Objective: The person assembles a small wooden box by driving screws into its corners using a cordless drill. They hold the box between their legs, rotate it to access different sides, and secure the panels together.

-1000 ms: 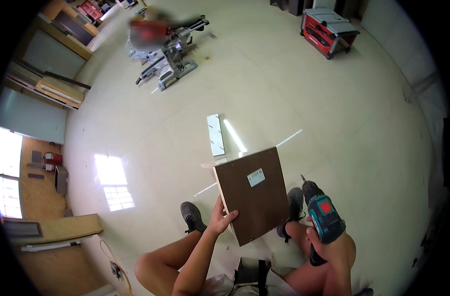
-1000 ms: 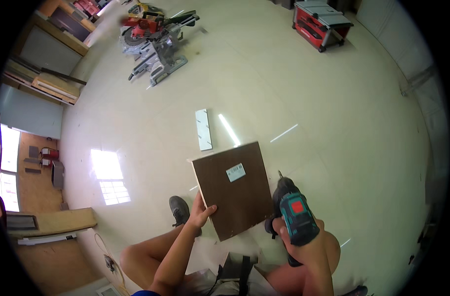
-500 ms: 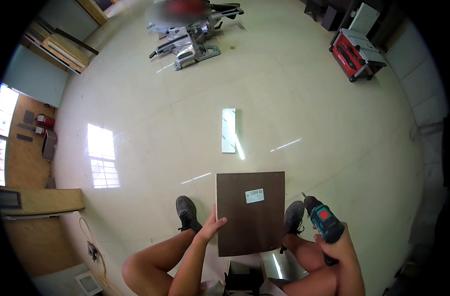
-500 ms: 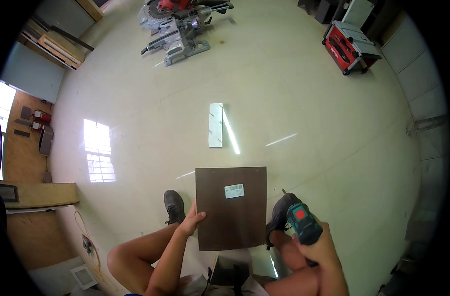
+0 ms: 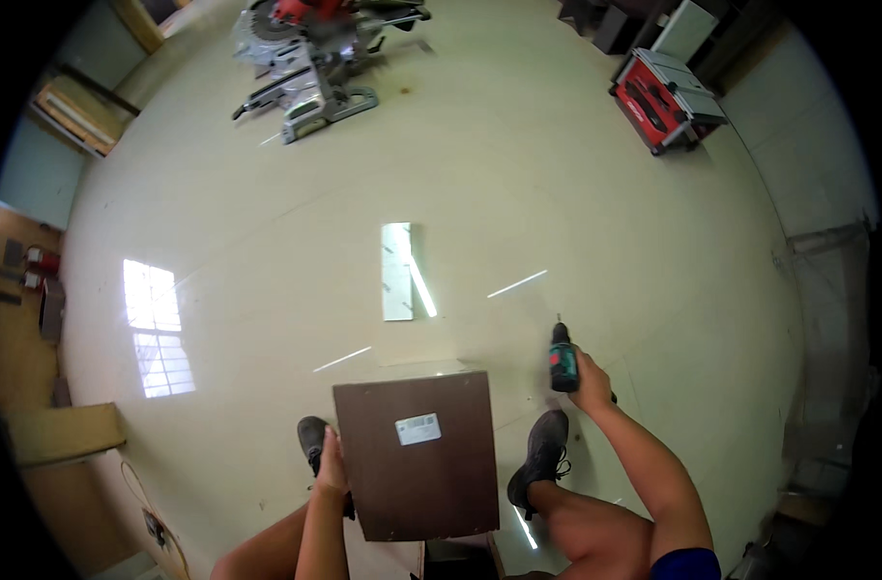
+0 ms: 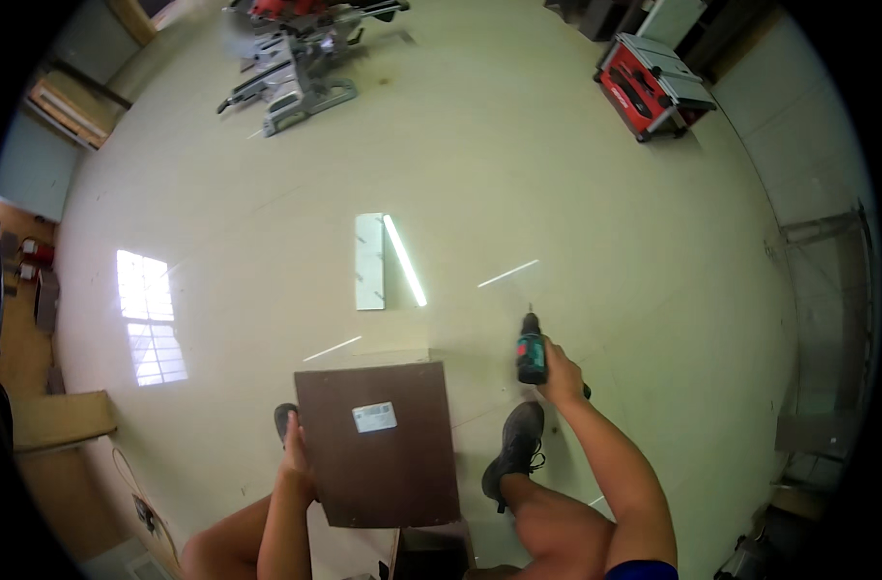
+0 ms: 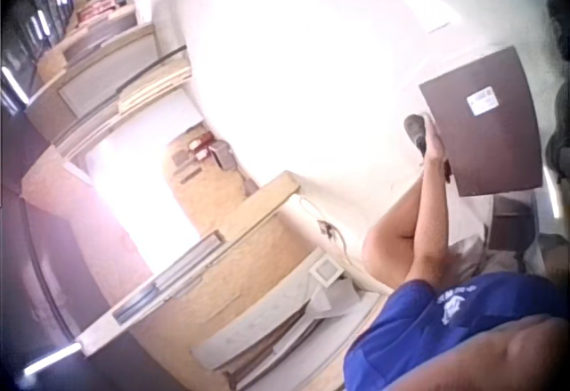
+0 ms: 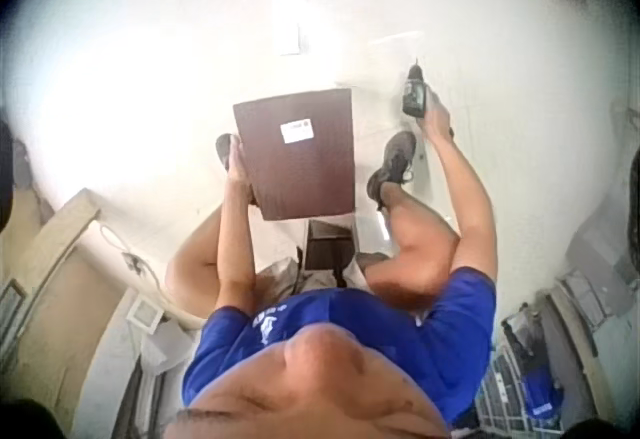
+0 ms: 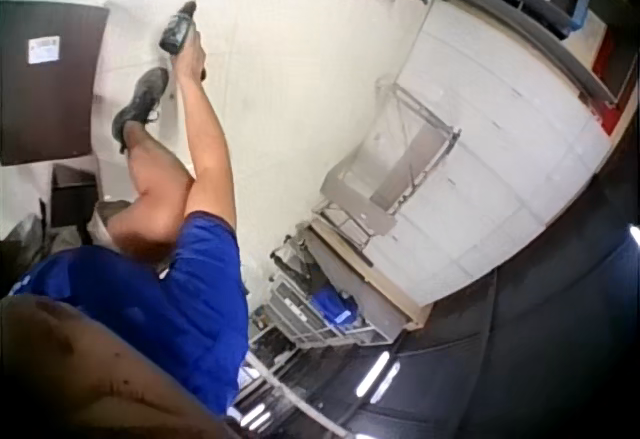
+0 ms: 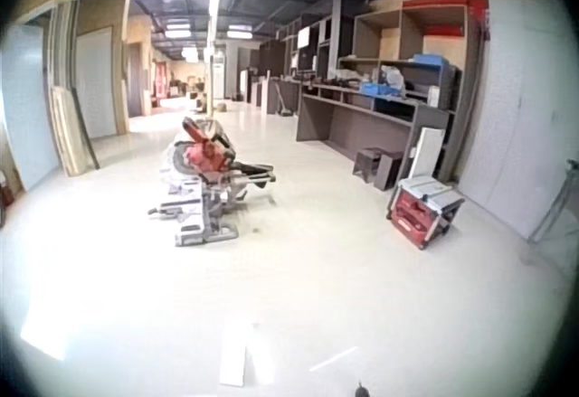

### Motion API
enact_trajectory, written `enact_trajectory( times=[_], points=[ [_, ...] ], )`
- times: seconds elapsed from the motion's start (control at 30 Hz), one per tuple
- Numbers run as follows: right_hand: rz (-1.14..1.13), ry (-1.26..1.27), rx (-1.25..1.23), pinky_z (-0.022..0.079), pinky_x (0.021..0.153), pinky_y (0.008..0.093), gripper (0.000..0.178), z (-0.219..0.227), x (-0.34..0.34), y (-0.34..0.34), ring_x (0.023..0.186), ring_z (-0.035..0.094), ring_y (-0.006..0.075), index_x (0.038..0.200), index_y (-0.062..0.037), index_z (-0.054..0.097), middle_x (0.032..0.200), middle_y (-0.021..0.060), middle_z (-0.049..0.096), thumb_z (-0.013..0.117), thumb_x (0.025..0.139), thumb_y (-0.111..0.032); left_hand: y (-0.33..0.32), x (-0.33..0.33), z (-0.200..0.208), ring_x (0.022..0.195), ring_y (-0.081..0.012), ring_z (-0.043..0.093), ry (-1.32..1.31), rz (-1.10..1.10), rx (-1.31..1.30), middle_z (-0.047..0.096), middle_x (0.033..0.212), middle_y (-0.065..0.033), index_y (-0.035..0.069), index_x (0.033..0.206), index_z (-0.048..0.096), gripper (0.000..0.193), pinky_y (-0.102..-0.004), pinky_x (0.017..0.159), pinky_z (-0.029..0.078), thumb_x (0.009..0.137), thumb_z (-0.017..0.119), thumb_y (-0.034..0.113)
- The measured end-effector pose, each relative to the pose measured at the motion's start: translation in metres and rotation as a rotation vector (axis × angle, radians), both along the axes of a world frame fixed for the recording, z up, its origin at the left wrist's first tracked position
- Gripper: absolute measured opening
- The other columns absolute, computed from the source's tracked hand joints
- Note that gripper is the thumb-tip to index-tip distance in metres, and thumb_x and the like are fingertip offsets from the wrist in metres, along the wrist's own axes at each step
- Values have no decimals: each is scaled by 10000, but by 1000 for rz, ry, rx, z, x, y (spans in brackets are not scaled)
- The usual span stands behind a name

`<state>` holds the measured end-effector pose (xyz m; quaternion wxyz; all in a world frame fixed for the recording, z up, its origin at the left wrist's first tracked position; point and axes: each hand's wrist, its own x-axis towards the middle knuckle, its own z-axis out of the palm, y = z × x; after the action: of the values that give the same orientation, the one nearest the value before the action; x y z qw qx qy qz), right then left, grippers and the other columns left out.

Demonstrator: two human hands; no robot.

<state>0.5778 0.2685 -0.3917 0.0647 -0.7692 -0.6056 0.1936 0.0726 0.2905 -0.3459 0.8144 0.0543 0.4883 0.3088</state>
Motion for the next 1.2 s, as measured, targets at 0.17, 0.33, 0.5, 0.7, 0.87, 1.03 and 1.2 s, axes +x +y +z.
enact_trajectory(
  times=[0.17,0.33,0.5,0.7,0.87,1.03,1.2],
  points=[
    [117,-239,-170,537,743,466,667,-85,27,23,873,673,341,1386,-90,437,1077,157,618,688,769,-55,72,35,0,1303,-329,487,353,-666,344,508,1458,-131,40,1482,413,777,-466,1073,416,1002,330,646],
    [181,-305,-187,529,788,414,658,-132,18,28,897,656,275,1402,-87,430,1067,119,589,681,794,-49,97,28,-30,1275,-318,510,34,-244,-118,507,1454,-162,45,1459,443,744,-455,1057,422,1001,361,625],
    [100,-443,-148,515,817,423,595,-134,0,20,961,642,272,1373,-59,462,1085,143,590,687,828,-139,110,56,-4,1099,-313,607,53,-82,-396,626,1275,-183,10,1312,557,689,-446,953,491,978,420,596],
    [-581,1410,-796,507,869,393,425,-22,-116,96,1008,620,214,1148,-39,618,1149,138,643,602,916,-394,112,8,-48,890,-281,662,-56,-247,-315,707,1037,-169,-6,1148,635,588,-411,802,550,952,469,523],
    [-684,1629,-719,510,914,365,435,38,-138,80,1063,641,226,1292,-2,561,1199,131,651,567,937,-253,84,39,13,980,-266,658,108,-259,-205,684,1124,-161,-40,1273,567,618,-381,848,546,970,453,488],
    [-459,1618,-595,510,943,388,370,133,-126,16,1064,653,249,1266,38,577,1149,148,672,547,964,-174,16,50,76,1064,-240,614,35,-286,89,635,1209,-137,-39,1369,485,543,-382,929,501,982,500,342],
    [-473,1169,-212,496,882,328,359,70,-144,-62,1011,612,151,1261,14,591,1138,80,669,615,990,-221,-57,76,29,1115,-208,603,234,-352,426,649,1225,-117,-60,1292,575,415,-333,987,455,965,526,192]
  ],
)
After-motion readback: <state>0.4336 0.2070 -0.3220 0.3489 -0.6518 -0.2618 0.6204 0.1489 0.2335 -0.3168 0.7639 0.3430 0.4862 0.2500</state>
